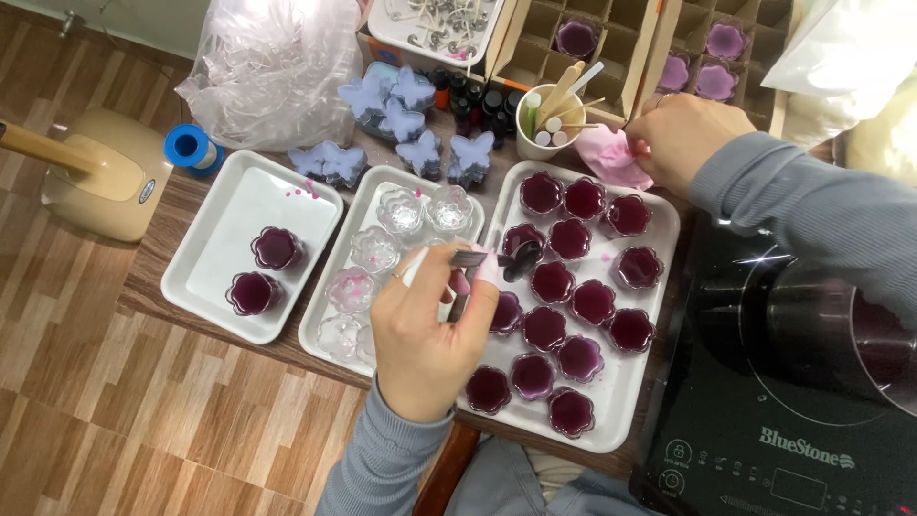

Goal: The person spoons melted purple wax from a pot on a hot plate into flower-shaped molds, then trims the edges of set candles with a small tool, wipes the candles with a pink cloth, and places the finished candles into a cardboard box.

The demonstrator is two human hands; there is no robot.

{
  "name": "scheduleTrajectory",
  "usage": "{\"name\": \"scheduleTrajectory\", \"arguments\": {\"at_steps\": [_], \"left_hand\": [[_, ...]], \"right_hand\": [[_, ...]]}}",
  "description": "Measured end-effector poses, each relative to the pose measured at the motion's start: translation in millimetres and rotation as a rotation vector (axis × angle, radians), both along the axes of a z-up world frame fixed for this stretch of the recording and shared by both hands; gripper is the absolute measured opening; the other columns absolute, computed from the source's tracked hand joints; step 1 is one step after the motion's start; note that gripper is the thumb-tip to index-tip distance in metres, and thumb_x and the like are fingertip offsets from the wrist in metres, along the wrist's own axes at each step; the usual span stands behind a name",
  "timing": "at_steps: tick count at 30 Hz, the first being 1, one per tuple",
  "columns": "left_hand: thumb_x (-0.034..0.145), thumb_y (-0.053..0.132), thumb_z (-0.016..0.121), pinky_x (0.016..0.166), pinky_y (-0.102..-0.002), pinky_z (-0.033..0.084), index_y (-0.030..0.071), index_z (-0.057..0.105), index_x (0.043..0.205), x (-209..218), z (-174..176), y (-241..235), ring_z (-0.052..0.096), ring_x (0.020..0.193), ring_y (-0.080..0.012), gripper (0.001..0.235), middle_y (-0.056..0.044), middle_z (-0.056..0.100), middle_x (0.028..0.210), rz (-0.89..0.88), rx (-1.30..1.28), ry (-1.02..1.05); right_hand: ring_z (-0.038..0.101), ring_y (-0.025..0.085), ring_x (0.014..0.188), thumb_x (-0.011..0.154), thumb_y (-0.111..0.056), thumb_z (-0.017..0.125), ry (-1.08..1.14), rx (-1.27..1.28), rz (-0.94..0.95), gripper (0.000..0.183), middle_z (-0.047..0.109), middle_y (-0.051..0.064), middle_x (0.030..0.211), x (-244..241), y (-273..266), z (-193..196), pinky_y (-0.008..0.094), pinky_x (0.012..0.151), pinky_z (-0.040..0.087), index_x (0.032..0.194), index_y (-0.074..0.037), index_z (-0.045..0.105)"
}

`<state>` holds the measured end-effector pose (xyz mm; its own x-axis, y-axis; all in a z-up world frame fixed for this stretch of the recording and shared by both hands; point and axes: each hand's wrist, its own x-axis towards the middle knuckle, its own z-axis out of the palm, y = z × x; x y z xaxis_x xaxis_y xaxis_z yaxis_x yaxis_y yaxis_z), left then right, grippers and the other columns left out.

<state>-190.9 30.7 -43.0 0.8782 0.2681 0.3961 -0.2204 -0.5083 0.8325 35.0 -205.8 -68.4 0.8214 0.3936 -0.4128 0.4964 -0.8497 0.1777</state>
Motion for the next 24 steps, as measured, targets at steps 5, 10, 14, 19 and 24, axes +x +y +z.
{"name": "scheduleTrajectory", "arguments": {"at_steps": [5,10,14,19,24], "left_hand": [[0.091,0.008,0.076,0.058,-0.03,0.047,0.001,0.068,0.103,8,-2,-6,0.06,0.063,-0.0162,0.016,-0.007,0.064,0.078,0.009,-0.003,0.033],[0.093,0.009,0.076,0.06,-0.029,0.048,0.001,0.068,0.102,15,5,-16,0.061,0.065,-0.0159,0.015,-0.007,0.064,0.078,-0.023,0.011,-0.009],[0.092,0.008,0.075,0.058,-0.03,0.047,0.001,0.068,0.1,21,10,-21,0.06,0.063,-0.0161,0.013,-0.007,0.064,0.077,-0.039,0.027,0.009],[0.088,0.008,0.076,0.055,-0.031,0.045,0.001,0.069,0.097,34,15,-27,0.058,0.059,-0.0171,0.014,-0.008,0.062,0.073,-0.031,0.08,0.079],[0.089,0.008,0.075,0.064,-0.031,0.052,0.003,0.068,0.098,48,15,-32,0.067,0.072,-0.0202,0.012,-0.009,0.066,0.082,-0.084,0.104,0.036]], "right_hand": [[0.075,0.025,0.085,0.098,-0.028,0.062,0.03,0.042,-0.062,0.023,0.076,0.009,0.107,-14,7,18,0.041,0.077,0.063,0.114,-0.021,0.077],[0.077,0.023,0.078,0.098,-0.023,0.06,0.051,0.099,-0.119,0.023,0.078,0.008,0.102,-34,9,32,0.039,0.074,0.065,0.113,-0.02,0.078],[0.075,0.03,0.082,0.091,-0.019,0.059,0.038,0.135,-0.124,0.025,0.076,0.012,0.097,-49,13,43,0.045,0.075,0.062,0.11,-0.019,0.076],[0.072,0.034,0.088,0.086,-0.018,0.06,0.01,0.218,-0.074,0.019,0.073,0.012,0.096,-53,4,40,0.047,0.076,0.058,0.098,-0.013,0.074],[0.07,0.033,0.09,0.079,-0.016,0.064,-0.125,0.389,0.107,0.012,0.072,0.01,0.089,-60,-4,37,0.047,0.078,0.056,0.085,-0.009,0.071]]}}
